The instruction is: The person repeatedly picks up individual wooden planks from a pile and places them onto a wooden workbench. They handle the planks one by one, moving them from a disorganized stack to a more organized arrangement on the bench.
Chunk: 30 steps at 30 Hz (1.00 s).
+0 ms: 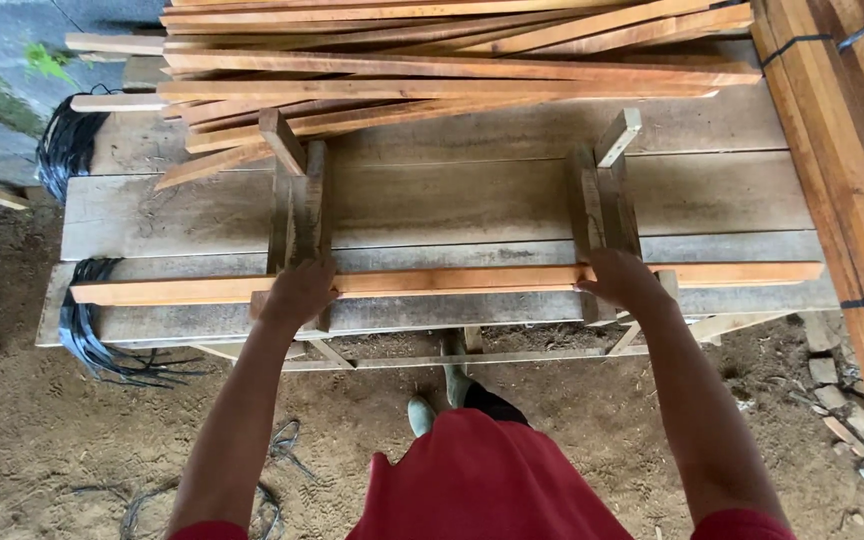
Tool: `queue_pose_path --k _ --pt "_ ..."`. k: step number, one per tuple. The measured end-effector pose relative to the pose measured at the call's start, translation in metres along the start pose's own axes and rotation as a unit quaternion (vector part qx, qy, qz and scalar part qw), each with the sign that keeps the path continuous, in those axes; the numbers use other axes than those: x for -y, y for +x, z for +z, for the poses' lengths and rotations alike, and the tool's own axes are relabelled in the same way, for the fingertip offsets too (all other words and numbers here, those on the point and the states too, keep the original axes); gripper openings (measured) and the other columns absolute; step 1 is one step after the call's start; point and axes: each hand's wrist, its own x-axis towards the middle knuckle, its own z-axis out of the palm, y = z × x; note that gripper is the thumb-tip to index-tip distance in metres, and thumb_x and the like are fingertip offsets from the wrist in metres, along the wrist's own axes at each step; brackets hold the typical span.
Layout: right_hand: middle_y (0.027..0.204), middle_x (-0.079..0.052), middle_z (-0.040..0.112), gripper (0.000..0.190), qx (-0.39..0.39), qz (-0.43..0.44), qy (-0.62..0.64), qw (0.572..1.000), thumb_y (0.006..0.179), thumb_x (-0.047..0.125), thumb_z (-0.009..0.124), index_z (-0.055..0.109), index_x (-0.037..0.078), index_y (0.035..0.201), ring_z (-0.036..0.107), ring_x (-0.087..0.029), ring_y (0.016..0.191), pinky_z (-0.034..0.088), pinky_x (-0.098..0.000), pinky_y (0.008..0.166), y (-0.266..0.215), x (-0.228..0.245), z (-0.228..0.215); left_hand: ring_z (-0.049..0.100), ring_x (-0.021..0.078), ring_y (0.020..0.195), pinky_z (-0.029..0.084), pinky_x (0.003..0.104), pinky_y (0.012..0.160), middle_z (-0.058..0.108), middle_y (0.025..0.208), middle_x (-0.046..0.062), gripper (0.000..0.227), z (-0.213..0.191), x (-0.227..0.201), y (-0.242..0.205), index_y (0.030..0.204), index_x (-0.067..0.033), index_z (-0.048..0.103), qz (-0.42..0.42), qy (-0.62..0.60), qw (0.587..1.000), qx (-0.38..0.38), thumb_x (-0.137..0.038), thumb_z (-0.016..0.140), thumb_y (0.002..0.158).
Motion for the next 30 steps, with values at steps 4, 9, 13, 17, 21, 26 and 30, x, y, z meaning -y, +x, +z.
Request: queue_pose_path --k 4,9,13,17,21,26,30 --pt "0.104 -0.017 0.074 0.033 -0.042 -0.03 0.062 0.997 0.094 0.029 0.069 0.06 0.013 0.122 0.072 -0.042 0.104 0.055 -0.0559 0.089 -0.005 0.009 0.003 0.072 0.0232 0.097 0.063 0.041 0.077 0.068 0.097 0.006 0.059 -0.001 0.0 0.004 0.126 -0.0128 0.056 0.024 0.071 0.976 -0.207 -0.039 0.082 0.081" --pt "0.111 -0.014 0.066 0.047 -0.197 -0.182 0.048 0.962 0.088 0.031 0.077 0.063 0.015 0.13 0.066 -0.036 0.109 0.053 -0.047 0.094 0.003 -0.012 0.044 0.064 0.0286 0.103 0.048 0.05 0.097 0.06 0.106 0.01 0.066 -0.049 -0.037 -0.023 0.117 -0.0107 0.054 -0.026 0.084 0.982 -0.166 -0.057 0.078 0.077" --pt "0.106 -0.011 0.068 0.044 -0.207 -0.196 0.037 0.958 0.084 0.032 0.08 0.069 0.018 0.123 0.067 -0.034 0.104 0.054 -0.0456 0.091 -0.009 -0.012 0.037 0.064 0.0283 0.106 0.039 0.052 0.11 0.062 0.11 0.011 0.06 0.013 -0.019 -0.02 0.118 -0.0081 0.061 0.027 0.08 0.977 -0.193 -0.048 0.079 0.077" --pt "0.123 -0.018 0.069 0.046 -0.119 -0.104 0.042 0.986 0.09 0.035 0.074 0.065 0.02 0.133 0.067 -0.039 0.117 0.054 -0.0502 0.097 0.004 -0.027 0.053 0.066 0.0259 0.107 0.048 0.043 0.102 0.066 0.109 0.009 0.055 0.021 -0.008 -0.011 0.119 -0.0105 0.055 0.036 0.079 0.992 -0.087 -0.045 0.076 0.081" --pt "0.11 -0.014 0.078 0.037 -0.019 -0.037 0.032 0.999 0.087 0.028 0.077 0.072 0.017 0.123 0.072 -0.039 0.111 0.054 -0.0531 0.098 0.011 -0.02 0.032 0.071 0.03 0.11 0.053 0.045 0.098 0.07 0.112 0.011 0.04 0.013 -0.002 -0.001 0.122 -0.0099 0.056 0.006 -0.007 0.997 0.073 -0.035 0.071 0.094" --pt "0.111 -0.004 0.08 0.038 0.015 0.026 -0.019 0.999 0.084 0.038 0.079 0.076 0.029 0.121 0.075 -0.033 0.108 0.057 -0.0498 0.097 0.027 -0.027 0.043 0.067 0.0348 0.122 0.053 0.05 0.105 0.073 0.125 0.015 0.049 -0.001 0.001 0.014 0.123 -0.0104 0.069 -0.066 -0.12 0.98 0.144 -0.042 0.076 0.086" --pt "0.116 -0.005 0.079 0.049 0.028 0.028 -0.068 0.997 0.081 0.042 0.082 0.074 0.029 0.127 0.075 -0.032 0.11 0.058 -0.049 0.098 0.049 -0.057 0.072 0.073 0.0291 0.114 0.059 0.049 0.097 0.076 0.12 0.007 0.065 0.056 0.028 0.032 0.124 -0.0246 0.069 -0.099 -0.019 0.982 0.159 -0.041 0.093 0.066"
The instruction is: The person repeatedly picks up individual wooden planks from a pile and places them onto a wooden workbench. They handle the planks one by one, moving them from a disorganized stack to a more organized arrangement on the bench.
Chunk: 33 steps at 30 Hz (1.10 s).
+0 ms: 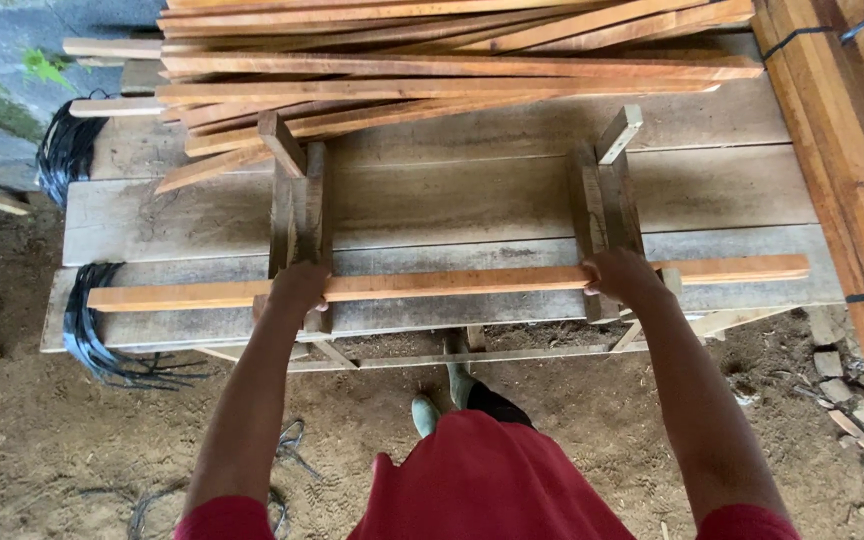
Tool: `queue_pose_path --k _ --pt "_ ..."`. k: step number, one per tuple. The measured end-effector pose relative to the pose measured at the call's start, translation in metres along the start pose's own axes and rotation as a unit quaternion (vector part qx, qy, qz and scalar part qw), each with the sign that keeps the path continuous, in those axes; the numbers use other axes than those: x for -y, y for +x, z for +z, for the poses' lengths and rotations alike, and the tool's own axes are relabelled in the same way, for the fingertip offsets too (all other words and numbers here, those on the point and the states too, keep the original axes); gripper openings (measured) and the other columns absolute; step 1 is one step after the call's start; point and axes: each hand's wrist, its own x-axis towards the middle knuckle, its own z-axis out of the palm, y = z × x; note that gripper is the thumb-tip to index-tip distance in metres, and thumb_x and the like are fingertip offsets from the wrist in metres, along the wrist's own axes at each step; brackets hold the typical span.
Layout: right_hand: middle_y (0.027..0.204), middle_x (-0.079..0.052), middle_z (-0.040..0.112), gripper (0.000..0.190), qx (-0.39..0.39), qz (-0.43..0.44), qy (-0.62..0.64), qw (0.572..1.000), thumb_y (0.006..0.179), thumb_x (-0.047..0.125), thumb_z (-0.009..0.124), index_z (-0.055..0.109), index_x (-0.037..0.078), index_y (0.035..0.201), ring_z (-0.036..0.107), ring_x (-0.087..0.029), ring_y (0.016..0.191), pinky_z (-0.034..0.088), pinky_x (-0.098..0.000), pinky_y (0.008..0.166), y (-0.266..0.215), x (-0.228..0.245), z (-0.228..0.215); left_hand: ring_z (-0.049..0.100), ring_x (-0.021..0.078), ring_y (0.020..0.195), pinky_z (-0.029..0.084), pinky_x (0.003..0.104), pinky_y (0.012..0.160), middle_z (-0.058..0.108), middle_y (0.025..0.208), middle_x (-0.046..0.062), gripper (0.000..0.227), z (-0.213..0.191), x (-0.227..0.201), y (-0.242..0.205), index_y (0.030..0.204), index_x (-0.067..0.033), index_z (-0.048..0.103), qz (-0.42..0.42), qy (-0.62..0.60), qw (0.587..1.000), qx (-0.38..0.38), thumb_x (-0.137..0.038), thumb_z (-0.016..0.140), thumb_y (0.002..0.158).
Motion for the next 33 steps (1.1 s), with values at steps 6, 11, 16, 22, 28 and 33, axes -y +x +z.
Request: queue_pose_path --k 6,11,16,22,28,33 --pt "0.107 -0.005 0.081 0.033 0.031 0.025 -0.023 0.999 0.078 0.039 0.081 0.079 0.024 0.108 0.076 -0.033 0.107 0.058 -0.0483 0.096 -0.023 0.027 -0.042 0.073 0.0243 0.116 0.062 0.044 0.091 0.075 0.121 0.001 0.065 0.007 -0.004 0.016 0.123 -0.0319 0.072 -0.002 0.012 1.0 0.017 -0.04 0.095 0.063" --pt "0.108 -0.006 0.081 0.037 0.029 0.013 -0.04 0.999 0.077 0.041 0.081 0.077 0.026 0.111 0.076 -0.033 0.107 0.058 -0.0485 0.096 -0.012 0.022 -0.03 0.074 0.0334 0.11 0.061 0.051 0.088 0.078 0.112 0.011 0.045 -0.027 -0.024 -0.008 0.116 -0.021 0.076 -0.073 -0.131 0.988 0.027 -0.032 0.086 0.074" --pt "0.114 -0.023 0.077 0.035 0.069 -0.039 -0.002 0.997 0.09 0.027 0.071 0.073 0.009 0.12 0.071 -0.046 0.112 0.055 -0.0565 0.1 -0.03 0.101 -0.078 0.072 0.0428 0.105 0.055 0.055 0.091 0.077 0.104 0.023 0.044 -0.046 -0.094 -0.01 0.107 -0.0071 0.073 0.155 -0.07 0.984 -0.048 -0.046 0.073 0.086" --pt "0.098 -0.009 0.08 0.037 -0.003 -0.133 -0.005 0.991 0.08 0.042 0.08 0.074 0.024 0.111 0.076 -0.037 0.098 0.061 -0.0509 0.088 -0.001 0.126 -0.04 0.076 0.0271 0.096 0.059 0.044 0.081 0.077 0.093 0.003 0.033 -0.021 -0.135 0.026 0.1 -0.0239 0.071 0.164 -0.001 0.985 -0.047 -0.049 0.078 0.079" --pt "0.109 -0.014 0.08 0.04 0.038 -0.019 -0.027 0.999 0.086 0.042 0.076 0.074 0.023 0.121 0.074 -0.038 0.11 0.058 -0.0505 0.098 -0.023 0.044 -0.045 0.074 0.0362 0.107 0.058 0.051 0.09 0.078 0.109 0.013 0.052 -0.014 -0.021 -0.014 0.113 -0.0152 0.075 0.053 -0.093 0.994 -0.025 -0.049 0.085 0.074" --pt "0.101 -0.003 0.082 0.033 0.017 0.028 -0.023 0.999 0.072 0.048 0.084 0.08 0.03 0.099 0.078 -0.031 0.102 0.061 -0.047 0.091 0.004 0.008 -0.004 0.075 0.0292 0.106 0.06 0.046 0.088 0.078 0.107 0.002 0.05 0.016 -0.016 0.007 0.109 -0.0281 0.075 0.016 -0.065 0.997 -0.026 -0.053 0.086 0.067"
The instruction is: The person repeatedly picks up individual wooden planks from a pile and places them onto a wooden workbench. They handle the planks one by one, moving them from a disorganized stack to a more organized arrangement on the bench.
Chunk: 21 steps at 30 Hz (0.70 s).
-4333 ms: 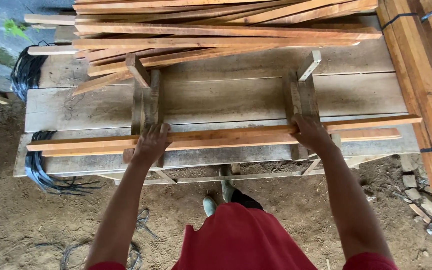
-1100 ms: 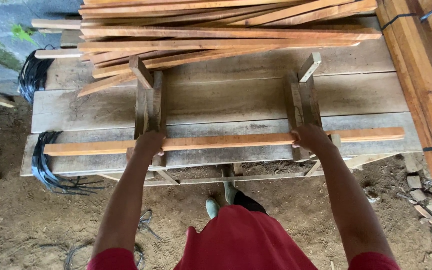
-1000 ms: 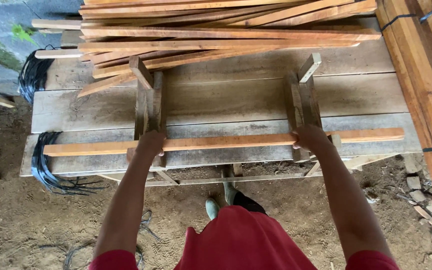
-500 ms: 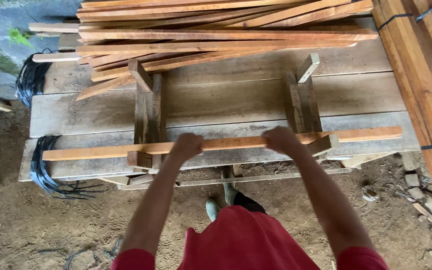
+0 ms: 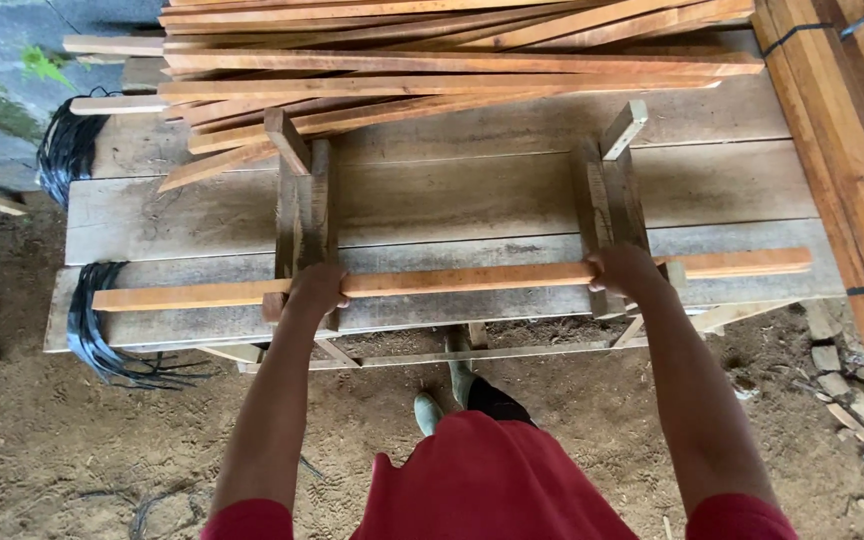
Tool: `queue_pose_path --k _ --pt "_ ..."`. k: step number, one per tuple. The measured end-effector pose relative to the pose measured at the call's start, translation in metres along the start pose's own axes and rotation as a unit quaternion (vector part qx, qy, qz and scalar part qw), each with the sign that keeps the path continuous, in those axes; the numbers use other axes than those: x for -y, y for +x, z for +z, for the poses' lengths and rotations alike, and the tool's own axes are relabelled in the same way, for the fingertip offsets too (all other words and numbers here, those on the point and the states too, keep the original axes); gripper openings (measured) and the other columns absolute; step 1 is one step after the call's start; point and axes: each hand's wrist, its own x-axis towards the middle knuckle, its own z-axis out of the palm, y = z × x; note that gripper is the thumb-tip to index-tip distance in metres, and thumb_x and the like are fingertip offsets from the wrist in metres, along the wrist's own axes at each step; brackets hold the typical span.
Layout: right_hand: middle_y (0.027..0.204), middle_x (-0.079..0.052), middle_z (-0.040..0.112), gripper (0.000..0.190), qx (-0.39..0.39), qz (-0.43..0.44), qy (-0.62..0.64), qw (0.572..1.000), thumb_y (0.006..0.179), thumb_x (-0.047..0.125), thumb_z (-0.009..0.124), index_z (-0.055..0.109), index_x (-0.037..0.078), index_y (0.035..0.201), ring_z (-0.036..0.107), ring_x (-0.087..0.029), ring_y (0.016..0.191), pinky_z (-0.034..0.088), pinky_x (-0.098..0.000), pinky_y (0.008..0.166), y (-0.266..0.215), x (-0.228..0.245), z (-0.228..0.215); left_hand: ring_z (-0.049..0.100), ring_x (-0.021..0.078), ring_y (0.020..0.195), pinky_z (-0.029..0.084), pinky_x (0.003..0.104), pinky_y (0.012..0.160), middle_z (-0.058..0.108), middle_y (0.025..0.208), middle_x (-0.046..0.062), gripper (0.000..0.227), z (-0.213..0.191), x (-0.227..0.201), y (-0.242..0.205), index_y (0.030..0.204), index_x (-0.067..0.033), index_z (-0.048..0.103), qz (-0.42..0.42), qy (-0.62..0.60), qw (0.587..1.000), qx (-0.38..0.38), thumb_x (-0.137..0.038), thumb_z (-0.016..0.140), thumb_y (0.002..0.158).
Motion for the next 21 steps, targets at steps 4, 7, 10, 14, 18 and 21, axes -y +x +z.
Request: queue_pose_path --k 4,7,10,14,18,21 --pt "0.103 -0.009 0.082 0.035 0.015 -0.005 0.078 0.997 0.072 0.048 0.082 0.081 0.024 0.098 0.076 -0.038 0.106 0.058 -0.0517 0.094 -0.044 0.031 -0.061 0.072 0.0364 0.112 0.058 0.051 0.093 0.076 0.115 0.013 0.06 -0.064 -0.024 -0.044 0.115 -0.0183 0.073 0.03 -0.033 0.999 0.023 -0.061 0.079 0.074" --pt "0.136 -0.022 0.069 0.062 0.069 0.013 0.162 0.984 0.089 0.065 0.06 0.076 0.018 0.127 0.059 -0.047 0.132 0.046 -0.053 0.112 -0.08 0.06 -0.108 0.062 0.0375 0.131 0.049 0.049 0.11 0.067 0.138 0.018 0.093 -0.143 -0.057 -0.092 0.13 -0.0119 0.067 0.032 -0.06 0.99 0.124 -0.086 0.057 0.075" --pt "0.139 -0.02 0.068 0.086 0.088 0.037 0.166 0.981 0.083 0.089 0.048 0.077 0.021 0.127 0.057 -0.046 0.135 0.043 -0.0543 0.115 -0.074 0.068 -0.112 0.059 0.041 0.132 0.046 0.053 0.11 0.066 0.138 0.023 0.1 -0.136 -0.054 -0.088 0.131 -0.0071 0.067 0.0 -0.119 0.986 0.119 -0.089 0.028 0.088" --pt "0.139 -0.022 0.068 0.079 0.108 0.021 0.175 0.978 0.081 0.083 0.059 0.079 0.019 0.124 0.056 -0.047 0.135 0.043 -0.0539 0.116 -0.053 0.063 -0.111 0.059 0.0409 0.132 0.046 0.053 0.11 0.067 0.137 0.021 0.101 -0.14 -0.055 -0.077 0.135 -0.0095 0.067 -0.011 -0.143 0.981 0.132 -0.086 0.016 0.093" --pt "0.135 -0.019 0.071 0.066 0.158 -0.049 0.166 0.972 0.079 0.072 0.071 0.082 0.021 0.12 0.059 -0.044 0.132 0.045 -0.052 0.115 -0.045 0.07 -0.135 0.067 0.0448 0.117 0.05 0.051 0.096 0.073 0.113 0.026 0.095 -0.13 -0.04 -0.052 0.105 -0.0026 0.075 0.024 -0.149 0.973 0.173 -0.082 0.025 0.092" --pt "0.137 -0.017 0.07 0.067 0.169 -0.092 0.184 0.964 0.081 0.059 0.077 0.074 0.013 0.13 0.058 -0.04 0.136 0.042 -0.0527 0.118 -0.025 0.075 -0.148 0.044 0.019 0.057 0.037 0.039 0.065 0.047 0.063 0.0 0.049 -0.132 -0.032 -0.028 0.067 -0.0181 0.05 0.041 -0.211 0.957 0.197 -0.057 0.05 0.098"
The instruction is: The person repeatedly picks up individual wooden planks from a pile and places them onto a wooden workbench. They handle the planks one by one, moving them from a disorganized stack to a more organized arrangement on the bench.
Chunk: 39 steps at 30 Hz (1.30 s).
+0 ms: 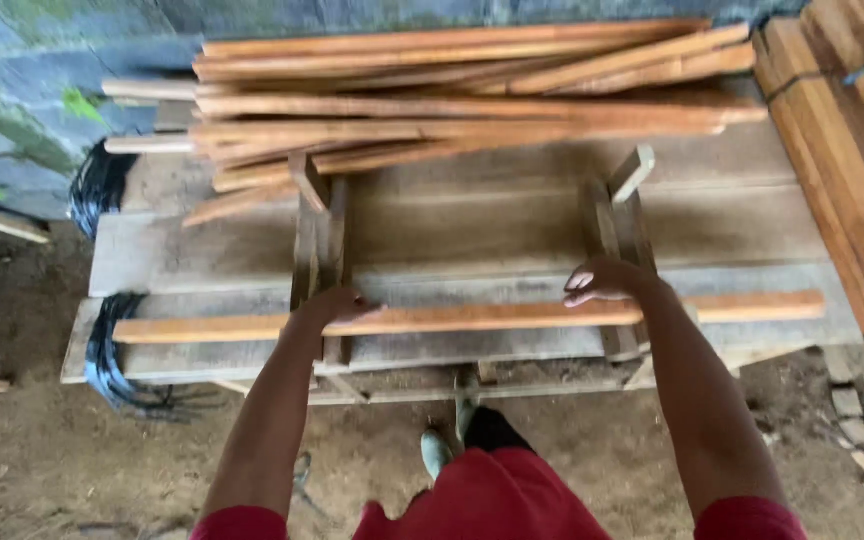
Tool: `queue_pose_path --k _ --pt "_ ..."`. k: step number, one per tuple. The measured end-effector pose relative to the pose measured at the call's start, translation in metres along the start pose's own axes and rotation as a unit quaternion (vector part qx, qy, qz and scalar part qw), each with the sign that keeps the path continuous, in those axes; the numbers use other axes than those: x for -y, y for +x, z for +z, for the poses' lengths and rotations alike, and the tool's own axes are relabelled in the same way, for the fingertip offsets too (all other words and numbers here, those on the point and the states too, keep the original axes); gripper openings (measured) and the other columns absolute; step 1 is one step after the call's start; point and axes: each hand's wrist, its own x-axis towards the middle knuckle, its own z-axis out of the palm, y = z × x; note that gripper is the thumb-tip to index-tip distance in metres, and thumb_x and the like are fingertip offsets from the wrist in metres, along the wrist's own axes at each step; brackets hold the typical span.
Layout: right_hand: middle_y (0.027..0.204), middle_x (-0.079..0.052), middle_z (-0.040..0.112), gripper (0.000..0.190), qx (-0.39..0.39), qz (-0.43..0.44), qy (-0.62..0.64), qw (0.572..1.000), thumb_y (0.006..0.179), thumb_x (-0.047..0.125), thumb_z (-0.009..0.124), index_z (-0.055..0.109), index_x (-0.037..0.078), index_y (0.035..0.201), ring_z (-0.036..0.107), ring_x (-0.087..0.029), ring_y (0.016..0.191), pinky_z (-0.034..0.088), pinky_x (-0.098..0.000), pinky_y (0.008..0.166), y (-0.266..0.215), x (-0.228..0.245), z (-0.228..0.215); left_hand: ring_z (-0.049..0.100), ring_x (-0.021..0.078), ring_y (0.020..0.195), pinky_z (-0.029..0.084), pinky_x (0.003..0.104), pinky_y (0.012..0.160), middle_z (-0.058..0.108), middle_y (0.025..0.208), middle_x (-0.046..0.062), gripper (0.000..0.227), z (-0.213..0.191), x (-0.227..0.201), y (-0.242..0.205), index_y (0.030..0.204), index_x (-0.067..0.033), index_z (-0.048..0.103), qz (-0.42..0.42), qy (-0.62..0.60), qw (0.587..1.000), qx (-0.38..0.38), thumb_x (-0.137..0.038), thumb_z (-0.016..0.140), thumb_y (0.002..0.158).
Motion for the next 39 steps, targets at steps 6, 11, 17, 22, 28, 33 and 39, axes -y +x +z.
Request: queue_pose_path --k 6,11,17,22,28,33,39 --pt "0.131 -0.008 0.074 0.054 -0.116 -0.024 0.022 0.993 0.088 0.051 0.079 0.073 0.016 0.129 0.065 -0.031 0.127 0.046 -0.0493 0.113 0.073 -0.025 -0.033 0.063 0.036 0.128 0.049 0.05 0.11 0.071 0.129 0.017 0.083 -0.044 0.013 0.07 0.129 -0.0108 0.067 -0.008 0.007 0.997 -0.077 -0.079 0.066 0.083" --pt "0.127 -0.008 0.076 0.044 -0.157 -0.017 -0.07 0.985 0.092 0.052 0.071 0.077 0.021 0.122 0.069 -0.034 0.121 0.049 -0.0497 0.11 0.106 -0.026 -0.104 0.059 0.0354 0.133 0.049 0.053 0.109 0.066 0.141 0.011 0.071 -0.113 -0.006 0.121 0.138 -0.02 0.06 -0.023 0.105 0.985 -0.134 -0.074 0.051 0.093" --pt "0.123 -0.004 0.077 0.039 -0.216 -0.004 -0.096 0.972 0.094 0.05 0.068 0.075 0.025 0.124 0.071 -0.034 0.116 0.052 -0.0522 0.105 0.155 -0.044 -0.172 0.06 0.0319 0.133 0.05 0.053 0.105 0.06 0.146 0.004 0.067 -0.159 0.004 0.205 0.138 -0.0294 0.061 -0.038 0.108 0.962 -0.247 -0.077 0.048 0.093" --pt "0.138 -0.01 0.07 0.046 -0.229 -0.015 -0.122 0.965 0.097 0.041 0.062 0.066 0.019 0.138 0.065 -0.037 0.127 0.049 -0.0532 0.11 0.195 -0.036 -0.203 0.047 0.0249 0.143 0.049 0.049 0.107 0.053 0.148 0.002 0.051 -0.187 -0.005 0.22 0.137 -0.0256 0.06 -0.02 0.103 0.947 -0.303 -0.049 0.064 0.092" --pt "0.144 -0.015 0.062 0.06 -0.307 -0.098 -0.155 0.934 0.091 0.031 0.07 0.058 0.014 0.147 0.055 -0.037 0.138 0.042 -0.0527 0.116 0.259 -0.04 -0.225 0.036 0.0276 0.147 0.05 0.051 0.106 0.038 0.156 0.006 0.058 -0.219 -0.008 0.246 0.145 -0.0197 0.048 -0.06 0.148 0.927 -0.339 -0.041 0.063 0.094" --pt "0.13 -0.013 0.069 0.054 -0.437 -0.142 -0.172 0.871 0.092 0.034 0.07 0.061 0.019 0.143 0.063 -0.04 0.126 0.044 -0.0581 0.107 0.316 -0.052 -0.211 0.028 0.0245 0.154 0.042 0.051 0.115 0.031 0.165 0.009 0.08 -0.249 -0.006 0.286 0.158 -0.0137 0.028 -0.059 0.171 0.922 -0.342 -0.037 0.069 0.093" --pt "0.093 -0.006 0.073 0.039 -0.554 -0.114 -0.232 0.791 0.089 0.044 0.076 0.072 0.021 0.12 0.073 -0.029 0.097 0.05 -0.0516 0.098 0.404 -0.091 -0.181 0.031 0.0289 0.153 0.054 0.051 0.102 0.046 0.158 0.01 0.065 -0.235 -0.025 0.302 0.159 -0.0128 0.041 -0.015 0.151 0.873 -0.463 -0.039 0.058 0.102"
